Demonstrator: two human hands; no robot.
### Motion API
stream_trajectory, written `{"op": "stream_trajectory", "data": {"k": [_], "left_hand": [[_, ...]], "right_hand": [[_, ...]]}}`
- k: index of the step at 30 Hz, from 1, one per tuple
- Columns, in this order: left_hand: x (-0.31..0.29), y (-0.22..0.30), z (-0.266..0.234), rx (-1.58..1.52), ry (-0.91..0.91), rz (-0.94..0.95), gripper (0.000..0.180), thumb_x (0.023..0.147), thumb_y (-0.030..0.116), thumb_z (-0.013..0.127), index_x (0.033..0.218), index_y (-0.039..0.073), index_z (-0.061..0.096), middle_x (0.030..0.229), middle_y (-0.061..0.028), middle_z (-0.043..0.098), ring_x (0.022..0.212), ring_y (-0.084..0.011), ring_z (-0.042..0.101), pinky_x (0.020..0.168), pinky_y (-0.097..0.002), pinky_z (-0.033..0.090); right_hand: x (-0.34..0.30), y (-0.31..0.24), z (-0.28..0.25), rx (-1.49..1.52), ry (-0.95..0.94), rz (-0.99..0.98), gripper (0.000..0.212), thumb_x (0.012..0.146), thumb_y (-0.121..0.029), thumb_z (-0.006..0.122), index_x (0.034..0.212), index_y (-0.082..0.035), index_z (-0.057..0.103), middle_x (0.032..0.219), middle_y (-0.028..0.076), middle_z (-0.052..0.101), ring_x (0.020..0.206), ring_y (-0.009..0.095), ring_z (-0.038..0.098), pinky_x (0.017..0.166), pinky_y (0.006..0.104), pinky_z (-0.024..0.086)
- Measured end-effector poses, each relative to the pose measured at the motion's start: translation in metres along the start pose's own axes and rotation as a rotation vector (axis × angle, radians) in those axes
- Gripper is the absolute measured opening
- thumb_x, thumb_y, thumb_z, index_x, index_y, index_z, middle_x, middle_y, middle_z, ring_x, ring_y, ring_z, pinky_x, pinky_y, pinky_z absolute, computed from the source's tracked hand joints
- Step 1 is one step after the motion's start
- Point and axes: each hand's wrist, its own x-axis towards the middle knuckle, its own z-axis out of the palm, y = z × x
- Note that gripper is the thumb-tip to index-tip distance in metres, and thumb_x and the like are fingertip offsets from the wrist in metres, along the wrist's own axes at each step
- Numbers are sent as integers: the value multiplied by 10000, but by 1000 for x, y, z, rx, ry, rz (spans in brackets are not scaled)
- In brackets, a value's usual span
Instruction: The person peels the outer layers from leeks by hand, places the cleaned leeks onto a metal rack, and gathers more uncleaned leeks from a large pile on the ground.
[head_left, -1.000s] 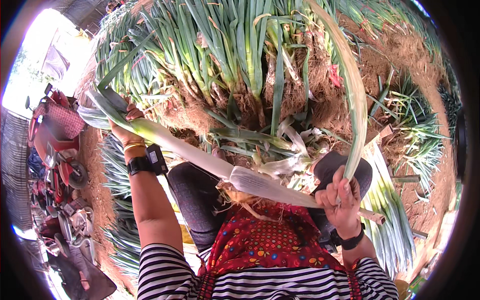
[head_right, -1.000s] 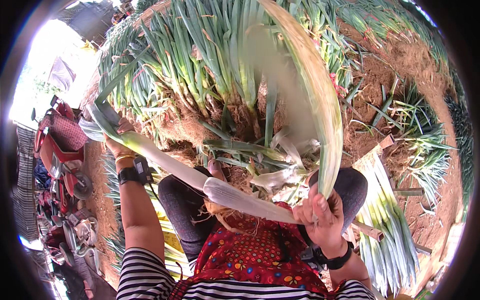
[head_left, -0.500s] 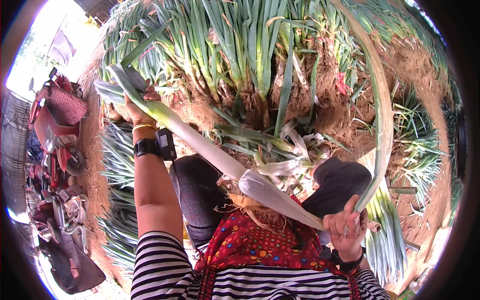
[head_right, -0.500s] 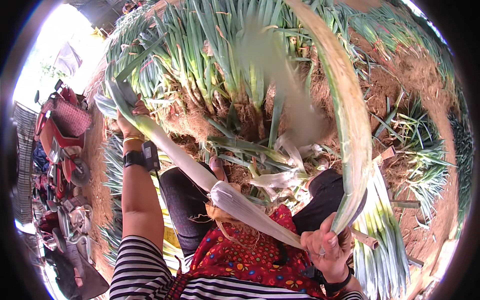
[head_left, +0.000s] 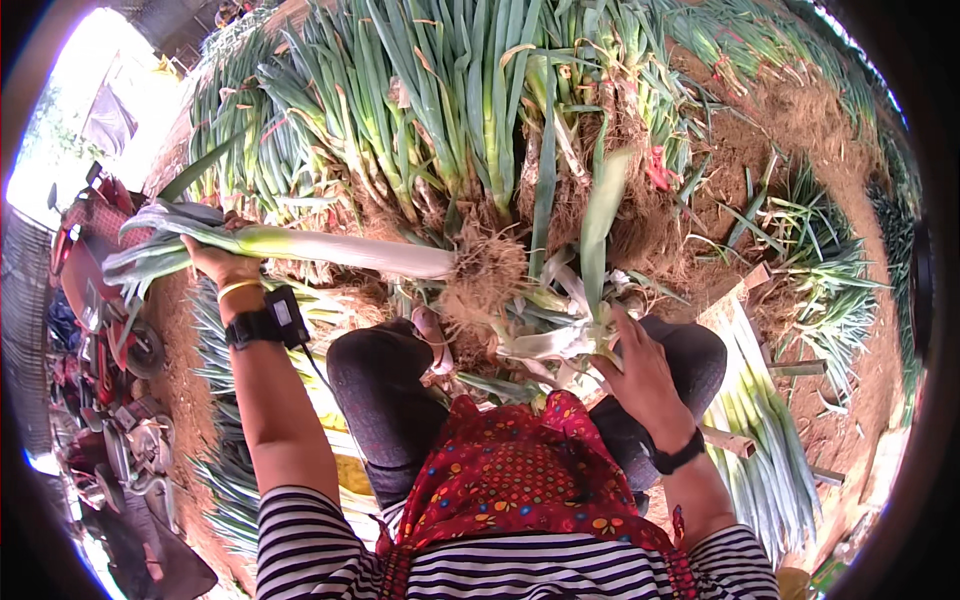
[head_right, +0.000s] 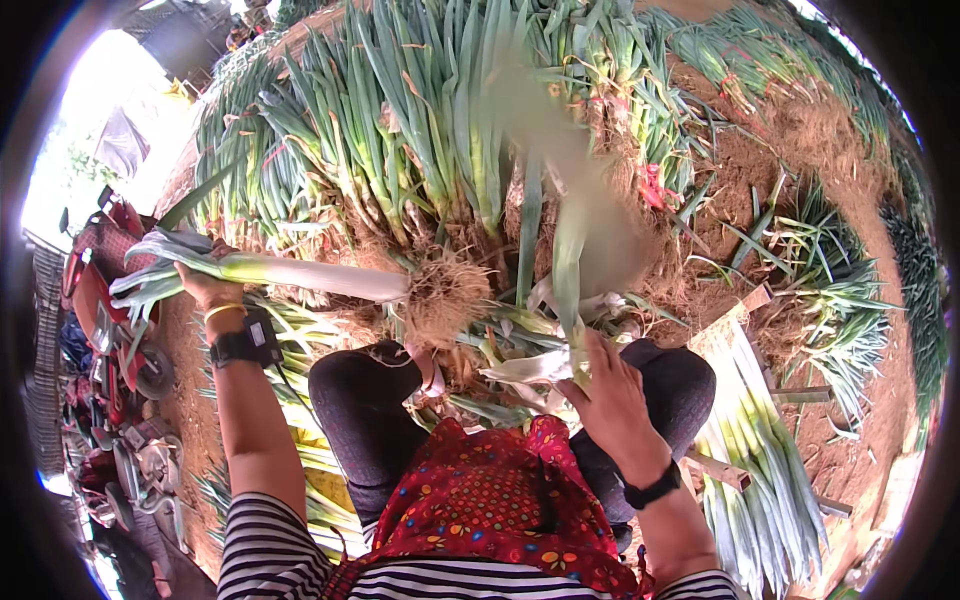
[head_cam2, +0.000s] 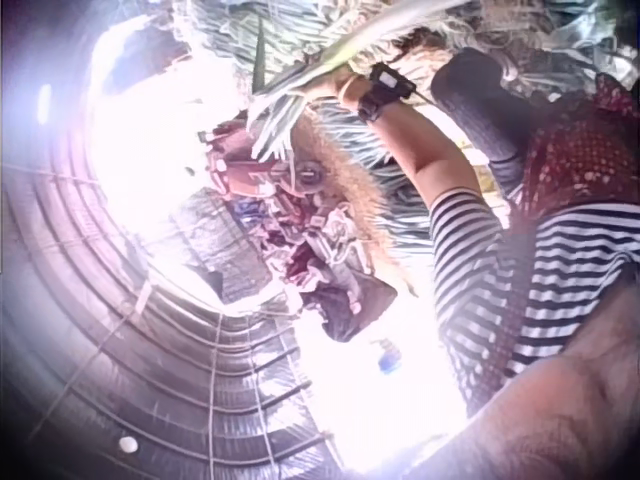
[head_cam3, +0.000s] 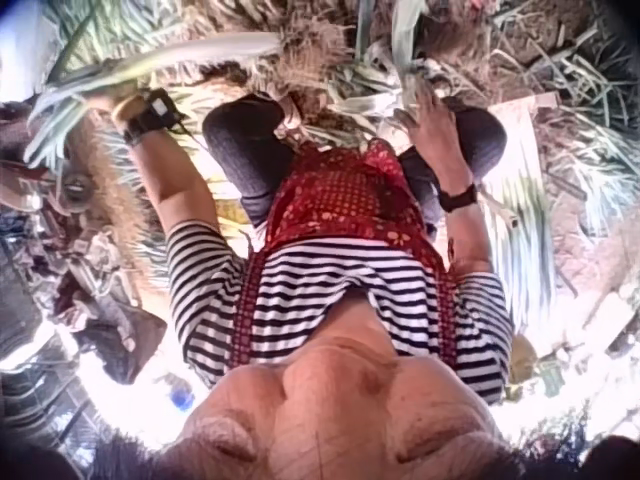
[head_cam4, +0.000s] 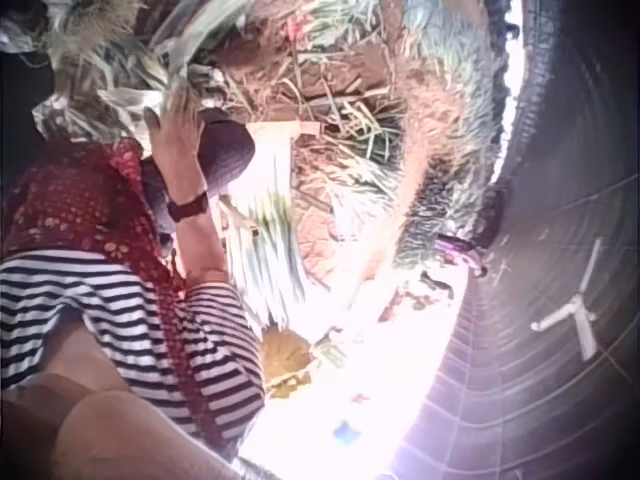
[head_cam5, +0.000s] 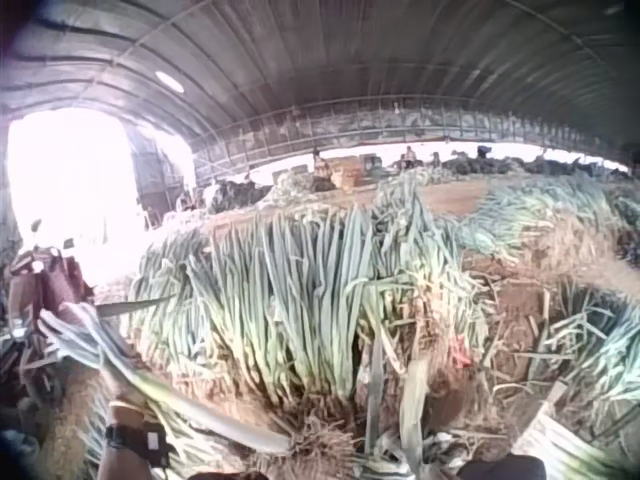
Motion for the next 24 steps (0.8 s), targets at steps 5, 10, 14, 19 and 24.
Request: {"op": "stream_trajectory", "data": {"k": [5,10,14,19,24], "left_hand": [[-37,-15,24,-79,-94,-36,717,818,721,264,829,14,386,657,-67,390,574,-184,418,553,-295,403],[-53,-23,24,-210,-110,-126,710,814,710,316,923,17,418,669,-64,409,539,-170,427,498,-289,391],[-41,-11,16,-39,-133,15,701,821,670,361,980,-10,426,719,-63,393,560,-156,411,549,-273,397],[-21,7,-2,0,-361,-183,636,856,541,415,1066,-59,437,730,-74,400,561,-131,398,524,-261,390],[-7,-2,4,0,-291,-252,699,872,576,309,1056,-81,459,723,-98,456,541,-140,405,496,-283,378]], "right_hand": [[42,-45,41,1020,-310,177,612,840,-192,657,1353,-51,354,1131,141,577,820,151,620,710,286,511],[78,-86,42,1501,-414,414,426,894,-178,551,1286,-60,436,1003,85,605,804,174,605,657,326,483],[59,-49,71,357,135,-594,253,842,-115,530,1073,-17,564,807,191,602,682,337,593,606,406,474],[15,-69,28,486,-343,-417,259,888,-246,505,917,2,576,708,214,577,644,380,566,585,450,444],[9,-73,-8,595,-408,-363,346,918,-313,474,849,12,570,677,214,572,622,401,554,570,460,439]]}}
